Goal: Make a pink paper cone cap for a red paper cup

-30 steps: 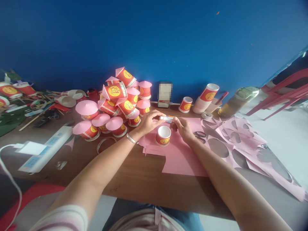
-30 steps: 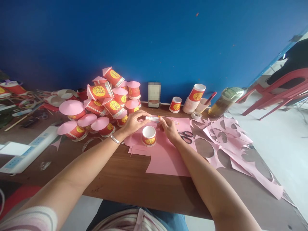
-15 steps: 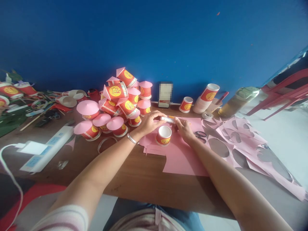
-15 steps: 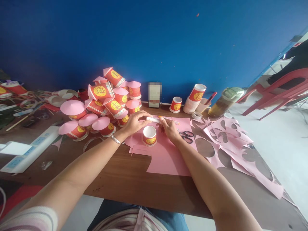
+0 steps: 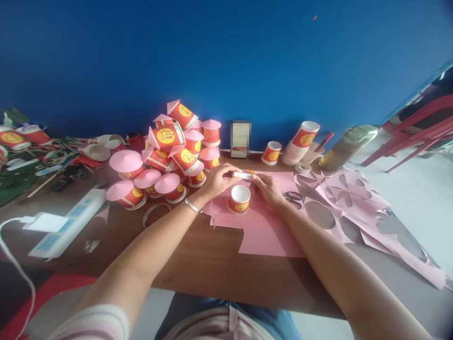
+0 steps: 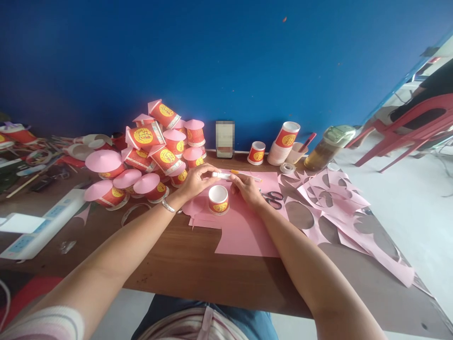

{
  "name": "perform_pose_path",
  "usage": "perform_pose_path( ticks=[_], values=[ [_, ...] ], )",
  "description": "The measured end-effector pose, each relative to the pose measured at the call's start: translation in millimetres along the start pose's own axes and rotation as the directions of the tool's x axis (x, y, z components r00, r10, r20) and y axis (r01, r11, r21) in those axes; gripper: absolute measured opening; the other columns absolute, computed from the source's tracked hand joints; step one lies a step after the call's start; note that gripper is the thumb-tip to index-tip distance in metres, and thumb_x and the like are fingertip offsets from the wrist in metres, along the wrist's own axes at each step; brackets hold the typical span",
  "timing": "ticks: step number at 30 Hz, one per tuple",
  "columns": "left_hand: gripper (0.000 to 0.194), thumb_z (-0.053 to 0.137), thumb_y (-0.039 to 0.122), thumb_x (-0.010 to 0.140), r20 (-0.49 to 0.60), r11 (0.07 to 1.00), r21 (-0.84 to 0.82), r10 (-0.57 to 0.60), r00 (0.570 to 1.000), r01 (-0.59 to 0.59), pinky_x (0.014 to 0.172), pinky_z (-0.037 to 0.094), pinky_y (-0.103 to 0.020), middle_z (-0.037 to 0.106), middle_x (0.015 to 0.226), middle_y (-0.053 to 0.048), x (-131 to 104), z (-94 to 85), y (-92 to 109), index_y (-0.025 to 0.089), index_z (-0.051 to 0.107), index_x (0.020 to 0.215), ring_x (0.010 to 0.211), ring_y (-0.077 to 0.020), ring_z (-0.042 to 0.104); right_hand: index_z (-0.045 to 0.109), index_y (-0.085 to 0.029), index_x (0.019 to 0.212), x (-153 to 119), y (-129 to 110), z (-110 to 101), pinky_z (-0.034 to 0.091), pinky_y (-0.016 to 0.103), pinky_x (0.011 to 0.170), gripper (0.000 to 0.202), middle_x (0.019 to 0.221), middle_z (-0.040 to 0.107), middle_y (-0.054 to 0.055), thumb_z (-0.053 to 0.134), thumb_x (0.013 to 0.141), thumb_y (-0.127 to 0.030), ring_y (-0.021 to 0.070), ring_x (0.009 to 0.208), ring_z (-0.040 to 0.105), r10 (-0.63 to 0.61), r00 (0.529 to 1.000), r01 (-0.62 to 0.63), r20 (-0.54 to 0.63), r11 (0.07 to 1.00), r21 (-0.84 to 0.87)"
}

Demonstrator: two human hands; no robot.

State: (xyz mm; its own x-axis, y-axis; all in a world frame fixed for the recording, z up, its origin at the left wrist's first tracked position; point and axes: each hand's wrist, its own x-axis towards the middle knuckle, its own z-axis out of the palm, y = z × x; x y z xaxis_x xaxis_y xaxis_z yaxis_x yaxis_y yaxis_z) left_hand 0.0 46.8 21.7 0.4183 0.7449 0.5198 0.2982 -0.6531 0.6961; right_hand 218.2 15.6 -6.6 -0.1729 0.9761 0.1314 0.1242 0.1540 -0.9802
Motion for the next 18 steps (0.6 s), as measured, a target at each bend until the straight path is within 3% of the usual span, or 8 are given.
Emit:
perform_pose_path(
  ticks=[5,9,12,15,18],
  values=[
    [0.024,0.075,0.034,0.088,-0.005,0.995,-0.083,-0.052,0.999,0.051,0.090,0.062,-0.035,0.077,0.111,-0.009,-0.2,4.8,-7.6,0.018,0.074,0.106,0.100,-0.0200,0.073,0.067,-0.019,0.072,2.1,1.9,3.3,0.047,0.029,0.060,0.055,0.066,0.069,0.003,0.069,0.086,-0.072,0.0143,0.059,0.059,-0.005,1.000,0.009,-0.030,0.988,0.154],
    [0.054,0.075,0.042,0.088,0.001,0.929,-0.347,-0.141,0.990,0.132,0.099,0.060,-0.042,0.073,0.127,-0.014,1.6,5.9,-11.6,0.017,0.063,0.134,0.111,-0.0229,0.072,0.067,-0.020,0.087,5.3,1.0,2.4,0.053,0.029,0.063,0.049,0.085,0.074,0.004,0.080,0.077,-0.066,0.0145,0.064,0.066,0.052,0.995,-0.013,-0.090,0.919,0.394],
    [0.057,0.066,0.050,0.094,0.007,0.849,-0.480,-0.249,0.969,0.221,0.105,0.056,-0.047,0.069,0.137,-0.017,1.8,-0.8,-7.4,0.017,0.059,0.140,0.120,-0.0262,0.069,0.062,-0.021,0.082,8.1,-2.9,-4.4,0.050,0.026,0.058,0.042,0.077,0.067,-0.002,0.086,0.073,-0.055,0.0112,0.060,0.060,0.049,0.985,0.034,-0.162,0.881,0.473],
    [0.061,0.061,0.057,0.096,0.112,0.811,-0.513,-0.262,0.959,0.281,0.115,0.048,-0.052,0.063,0.147,-0.016,-4.0,-10.4,2.5,0.019,0.057,0.143,0.135,-0.0307,0.061,0.057,-0.023,0.078,7.6,-12.8,-12.6,0.049,0.024,0.057,0.037,0.070,0.060,-0.004,0.083,0.078,-0.049,0.0099,0.058,0.055,0.040,0.981,0.062,-0.188,0.860,0.507],
    [0.075,0.074,0.058,0.086,0.281,0.843,-0.448,-0.182,0.942,0.297,0.124,0.037,-0.056,0.051,0.159,-0.014,-17.2,-13.9,12.8,0.025,0.051,0.150,0.150,-0.0348,0.044,0.057,-0.025,0.084,-0.9,-28.2,-18.9,0.050,0.023,0.055,0.039,0.067,0.059,-0.005,0.079,0.083,-0.056,0.0106,0.058,0.055,0.025,0.980,0.074,-0.197,0.876,0.476]
  ],
)
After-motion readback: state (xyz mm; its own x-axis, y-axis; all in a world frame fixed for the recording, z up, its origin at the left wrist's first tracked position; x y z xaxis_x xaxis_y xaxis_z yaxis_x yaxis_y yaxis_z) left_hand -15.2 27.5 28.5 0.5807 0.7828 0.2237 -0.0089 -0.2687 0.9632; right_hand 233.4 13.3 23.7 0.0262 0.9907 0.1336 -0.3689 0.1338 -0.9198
